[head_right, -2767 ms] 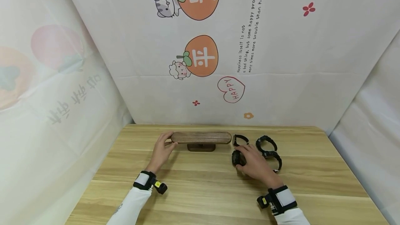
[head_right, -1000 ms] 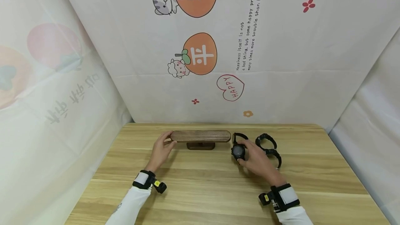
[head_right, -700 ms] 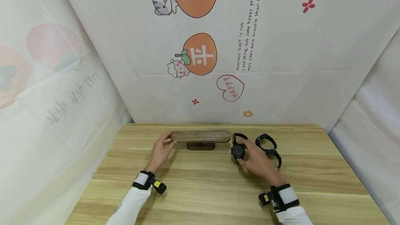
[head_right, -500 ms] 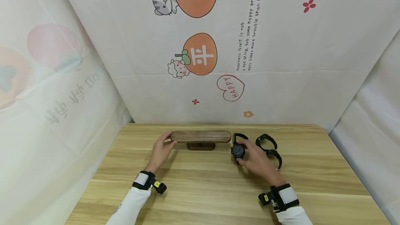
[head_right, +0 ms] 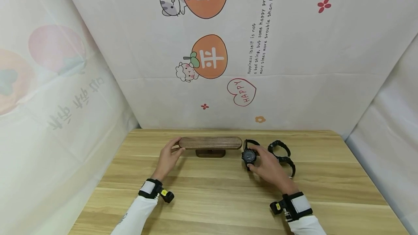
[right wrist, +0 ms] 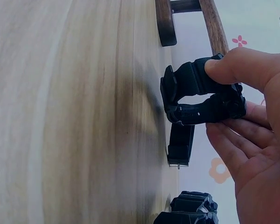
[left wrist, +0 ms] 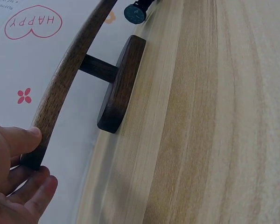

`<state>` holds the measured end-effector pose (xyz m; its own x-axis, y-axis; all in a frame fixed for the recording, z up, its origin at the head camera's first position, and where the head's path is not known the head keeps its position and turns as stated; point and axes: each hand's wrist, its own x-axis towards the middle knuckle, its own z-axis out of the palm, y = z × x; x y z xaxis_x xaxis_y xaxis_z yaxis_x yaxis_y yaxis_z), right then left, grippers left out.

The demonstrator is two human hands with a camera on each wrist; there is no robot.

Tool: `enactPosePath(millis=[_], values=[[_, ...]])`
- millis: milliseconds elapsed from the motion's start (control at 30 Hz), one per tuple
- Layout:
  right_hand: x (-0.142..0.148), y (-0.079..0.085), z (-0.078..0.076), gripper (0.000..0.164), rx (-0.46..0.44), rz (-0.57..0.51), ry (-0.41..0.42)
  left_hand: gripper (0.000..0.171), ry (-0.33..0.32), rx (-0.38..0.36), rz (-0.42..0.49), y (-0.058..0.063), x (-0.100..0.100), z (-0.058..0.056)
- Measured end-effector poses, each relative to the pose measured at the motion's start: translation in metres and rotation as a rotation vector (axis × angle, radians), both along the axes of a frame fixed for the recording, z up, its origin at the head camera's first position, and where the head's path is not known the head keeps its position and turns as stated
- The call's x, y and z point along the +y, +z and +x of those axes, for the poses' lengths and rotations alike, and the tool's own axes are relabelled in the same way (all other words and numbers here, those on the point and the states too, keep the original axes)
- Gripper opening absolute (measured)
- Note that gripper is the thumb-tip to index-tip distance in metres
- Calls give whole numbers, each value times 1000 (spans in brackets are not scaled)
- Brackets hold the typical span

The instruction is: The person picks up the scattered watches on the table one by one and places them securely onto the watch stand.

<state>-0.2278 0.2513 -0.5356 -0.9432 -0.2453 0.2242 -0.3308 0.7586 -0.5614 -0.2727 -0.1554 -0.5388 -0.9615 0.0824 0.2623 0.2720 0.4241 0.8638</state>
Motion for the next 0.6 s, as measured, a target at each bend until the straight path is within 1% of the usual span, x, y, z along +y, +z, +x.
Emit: enactPosePath(millis=[333, 600], values=[[0, -1, -2, 72, -7, -16, -2, 56, -7, -18, 13, 0, -1, 1], [-2, 0, -3, 71, -13, -21, -9, 56, -7, -5, 11, 0, -1, 0]])
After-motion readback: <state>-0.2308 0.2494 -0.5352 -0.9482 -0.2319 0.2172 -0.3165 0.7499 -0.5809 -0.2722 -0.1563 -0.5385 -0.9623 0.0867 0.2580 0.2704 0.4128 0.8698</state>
